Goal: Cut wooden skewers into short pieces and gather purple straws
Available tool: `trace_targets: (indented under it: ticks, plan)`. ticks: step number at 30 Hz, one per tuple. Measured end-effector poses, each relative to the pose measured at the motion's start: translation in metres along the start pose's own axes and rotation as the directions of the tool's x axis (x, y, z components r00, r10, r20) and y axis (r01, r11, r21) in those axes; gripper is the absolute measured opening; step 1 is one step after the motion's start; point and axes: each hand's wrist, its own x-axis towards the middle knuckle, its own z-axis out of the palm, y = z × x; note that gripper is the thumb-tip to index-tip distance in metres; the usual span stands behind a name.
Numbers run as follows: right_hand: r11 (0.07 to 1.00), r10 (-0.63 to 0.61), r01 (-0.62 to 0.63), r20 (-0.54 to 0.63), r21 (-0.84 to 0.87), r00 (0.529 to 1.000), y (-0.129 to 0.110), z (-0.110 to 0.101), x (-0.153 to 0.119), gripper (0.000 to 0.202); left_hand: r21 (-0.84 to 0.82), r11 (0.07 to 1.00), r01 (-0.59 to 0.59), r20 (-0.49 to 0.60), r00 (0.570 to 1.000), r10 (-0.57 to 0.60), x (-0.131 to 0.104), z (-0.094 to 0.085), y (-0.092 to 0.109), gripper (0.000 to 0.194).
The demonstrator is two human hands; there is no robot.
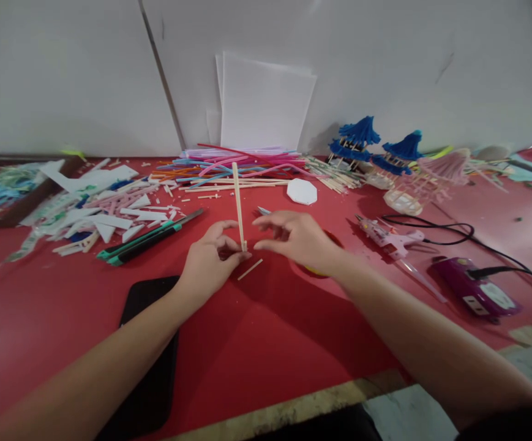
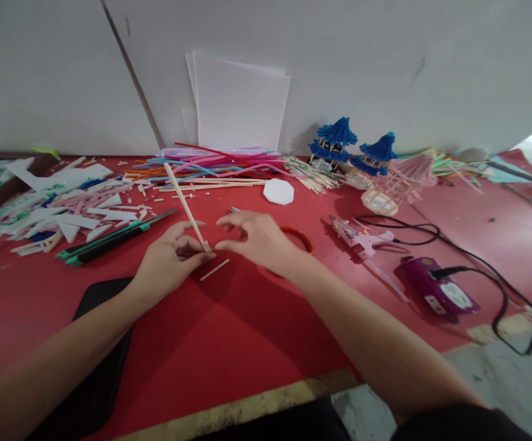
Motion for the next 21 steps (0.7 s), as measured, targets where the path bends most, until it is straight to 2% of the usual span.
trace_targets:
  ticks: [2, 4, 5, 7, 9, 13, 18, 21]
  plan:
    - [0.967, -0.005, 0.009, 0.015, -0.253, 1.000, 0.009, -0.024, -0.004, 0.037, 0.008, 1.000, 0.003, 0.003, 1.000, -0.003, 0.000, 0.000, 0.000, 0.029]
    - [0.857, 0.173, -0.096, 0.106, -0.507, 0.979, 0.016, -0.042, -0.010, 0.027, 0.039, 0.999, -0.014, -0.014, 1.000, 0.014, 0.000, 0.000, 0.000, 0.019]
    - [0.785, 0.296, -0.149, 0.153, -0.601, 0.943, 0.018, -0.048, -0.014, 0.022, 0.044, 0.999, -0.021, -0.019, 1.000, 0.021, -0.001, 0.000, 0.000, 0.018]
    - [0.695, 0.445, -0.176, 0.225, -0.697, 0.867, 0.019, -0.054, -0.021, 0.013, 0.025, 0.999, -0.019, -0.020, 1.000, 0.020, -0.001, 0.001, -0.001, 0.027]
    - [0.662, 0.481, -0.159, 0.251, -0.732, 0.840, 0.016, -0.053, -0.025, 0.011, -0.006, 1.000, -0.012, -0.024, 1.000, 0.012, -0.001, 0.001, -0.003, 0.039]
    - [0.611, 0.493, -0.191, 0.181, -0.769, 0.851, 0.015, -0.061, -0.024, 0.014, -0.024, 1.000, -0.010, -0.037, 0.999, 0.009, -0.001, 0.003, -0.006, 0.044]
    - [0.639, 0.333, -0.087, 0.173, -0.764, 0.927, 0.026, -0.084, -0.020, 0.020, -0.051, 0.999, -0.016, -0.045, 0.999, 0.013, -0.002, 0.004, -0.008, 0.043]
    - [0.622, 0.284, -0.084, 0.125, -0.779, 0.951, 0.026, -0.085, -0.027, 0.033, -0.045, 0.999, -0.007, -0.048, 0.999, 0.005, -0.001, 0.004, -0.010, 0.044]
